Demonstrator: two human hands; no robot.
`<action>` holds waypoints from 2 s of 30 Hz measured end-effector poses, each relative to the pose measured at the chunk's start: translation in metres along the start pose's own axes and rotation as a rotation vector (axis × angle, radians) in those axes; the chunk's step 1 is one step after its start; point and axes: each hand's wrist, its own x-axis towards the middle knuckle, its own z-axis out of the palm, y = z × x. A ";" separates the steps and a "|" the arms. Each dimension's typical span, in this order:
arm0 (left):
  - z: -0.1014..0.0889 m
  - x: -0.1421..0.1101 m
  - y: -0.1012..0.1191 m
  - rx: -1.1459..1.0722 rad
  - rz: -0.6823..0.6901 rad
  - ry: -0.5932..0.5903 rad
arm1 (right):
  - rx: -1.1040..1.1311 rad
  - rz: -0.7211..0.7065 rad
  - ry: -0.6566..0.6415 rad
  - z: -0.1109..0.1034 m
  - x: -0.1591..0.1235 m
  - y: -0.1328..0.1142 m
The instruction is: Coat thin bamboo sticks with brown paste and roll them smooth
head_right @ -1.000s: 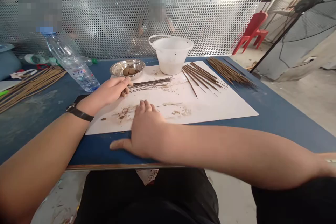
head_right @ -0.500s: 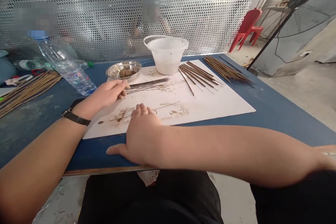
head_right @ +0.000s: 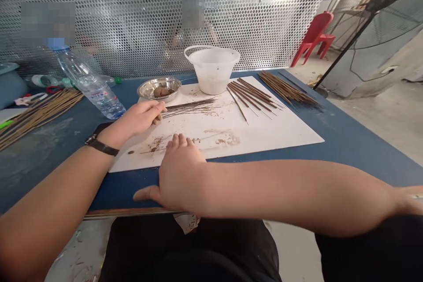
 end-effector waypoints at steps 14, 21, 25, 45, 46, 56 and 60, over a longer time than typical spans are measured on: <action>-0.002 -0.003 0.006 0.074 -0.001 -0.011 | -0.001 0.008 -0.010 0.000 0.010 0.012; 0.000 -0.002 0.004 0.069 0.010 -0.016 | 0.026 -0.002 0.109 0.007 0.034 0.027; -0.001 -0.001 0.002 0.065 -0.001 -0.022 | 0.022 -0.067 0.155 0.009 0.048 0.040; 0.001 -0.012 0.019 0.272 0.176 0.055 | 0.376 0.191 0.444 -0.047 0.054 0.079; 0.006 -0.016 0.024 0.296 0.229 0.052 | 0.393 0.200 0.498 -0.053 0.048 0.084; 0.065 -0.056 0.058 0.525 0.240 -0.207 | 0.392 0.286 0.654 -0.034 0.036 0.162; 0.064 -0.089 0.063 0.543 0.226 -0.182 | 0.383 0.292 0.631 -0.029 0.045 0.179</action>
